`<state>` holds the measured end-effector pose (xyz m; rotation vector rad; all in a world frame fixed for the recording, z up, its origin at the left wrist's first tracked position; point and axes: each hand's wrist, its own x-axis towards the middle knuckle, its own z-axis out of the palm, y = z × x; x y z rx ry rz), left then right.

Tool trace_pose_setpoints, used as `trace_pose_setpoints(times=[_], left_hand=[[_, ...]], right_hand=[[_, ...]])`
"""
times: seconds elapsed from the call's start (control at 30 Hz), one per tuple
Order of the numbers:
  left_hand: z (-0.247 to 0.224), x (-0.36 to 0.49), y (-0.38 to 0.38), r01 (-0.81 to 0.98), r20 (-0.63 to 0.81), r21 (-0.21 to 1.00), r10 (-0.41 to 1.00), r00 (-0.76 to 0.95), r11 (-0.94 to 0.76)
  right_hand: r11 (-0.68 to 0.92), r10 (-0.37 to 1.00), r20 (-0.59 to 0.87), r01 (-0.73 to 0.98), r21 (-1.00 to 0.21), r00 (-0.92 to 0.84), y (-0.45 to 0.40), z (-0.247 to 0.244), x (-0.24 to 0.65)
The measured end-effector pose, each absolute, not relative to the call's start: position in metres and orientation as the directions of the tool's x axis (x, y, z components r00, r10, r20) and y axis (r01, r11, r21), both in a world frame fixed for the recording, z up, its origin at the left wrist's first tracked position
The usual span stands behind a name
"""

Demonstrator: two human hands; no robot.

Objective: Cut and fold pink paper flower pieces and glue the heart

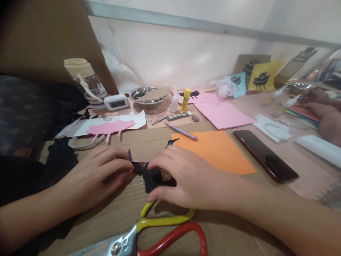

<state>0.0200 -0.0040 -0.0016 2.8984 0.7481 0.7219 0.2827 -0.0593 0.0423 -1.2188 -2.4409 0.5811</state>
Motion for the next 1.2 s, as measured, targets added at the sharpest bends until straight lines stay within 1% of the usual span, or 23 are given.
trace_pose_setpoints(times=[0.1, 0.17, 0.3, 0.4, 0.47, 0.57, 0.7, 0.8, 0.87, 0.9, 1.0, 1.1, 1.2], left_hand=[[0.001, 0.020, -0.005, 0.442, 0.422, 0.155, 0.463, 0.779, -0.884], [0.002, 0.019, -0.006, 0.426, 0.406, 0.151, 0.448, 0.796, -0.892], [0.005, 0.019, -0.009, 0.391, 0.363, 0.144, 0.416, 0.834, -0.909], [0.005, 0.019, -0.009, 0.378, 0.349, 0.125, 0.397, 0.849, -0.917], [0.004, 0.019, -0.009, 0.377, 0.344, 0.111, 0.391, 0.853, -0.920], [0.002, 0.018, -0.010, 0.368, 0.351, 0.085, 0.373, 0.859, -0.926], [0.002, 0.014, -0.012, 0.342, 0.369, 0.003, 0.319, 0.873, -0.940], [0.003, 0.010, -0.006, 0.403, 0.440, -0.023, 0.352, 0.826, -0.915], [0.004, 0.007, 0.002, 0.489, 0.475, -0.016, 0.424, 0.771, -0.872], [0.004, 0.006, 0.007, 0.528, 0.470, 0.001, 0.466, 0.749, -0.849], [0.006, 0.002, 0.018, 0.569, 0.391, 0.087, 0.553, 0.735, -0.818], [0.008, 0.001, 0.019, 0.509, 0.379, 0.114, 0.511, 0.771, -0.853], [0.009, 0.004, 0.014, 0.426, 0.373, 0.110, 0.435, 0.820, -0.898]], right_hand=[[0.567, 0.788, 0.067, 0.680, -0.464, -0.612, -0.059, 0.032, 0.277], [0.573, 0.789, 0.066, 0.691, -0.441, -0.611, -0.057, 0.025, 0.275], [0.605, 0.783, 0.147, 0.684, -0.407, -0.605, -0.050, 0.012, 0.273], [0.637, 0.765, 0.229, 0.656, -0.405, -0.602, -0.046, 0.005, 0.272], [0.641, 0.764, 0.254, 0.650, -0.409, -0.594, -0.044, 0.002, 0.272], [0.597, 0.796, 0.237, 0.662, -0.453, -0.557, -0.042, 0.002, 0.272], [0.475, 0.865, 0.167, 0.669, -0.571, -0.472, -0.039, 0.006, 0.271], [0.417, 0.894, 0.142, 0.675, -0.609, -0.425, -0.038, 0.008, 0.271], [0.420, 0.892, 0.139, 0.676, -0.605, -0.430, -0.037, 0.009, 0.271], [0.438, 0.883, 0.145, 0.674, -0.596, -0.446, -0.037, 0.008, 0.272], [0.541, 0.829, 0.206, 0.655, -0.528, -0.519, -0.039, 0.005, 0.276], [0.620, 0.782, 0.288, 0.641, -0.452, -0.553, -0.042, 0.003, 0.280], [0.599, 0.800, 0.296, 0.657, -0.458, -0.522, -0.042, 0.006, 0.280]])
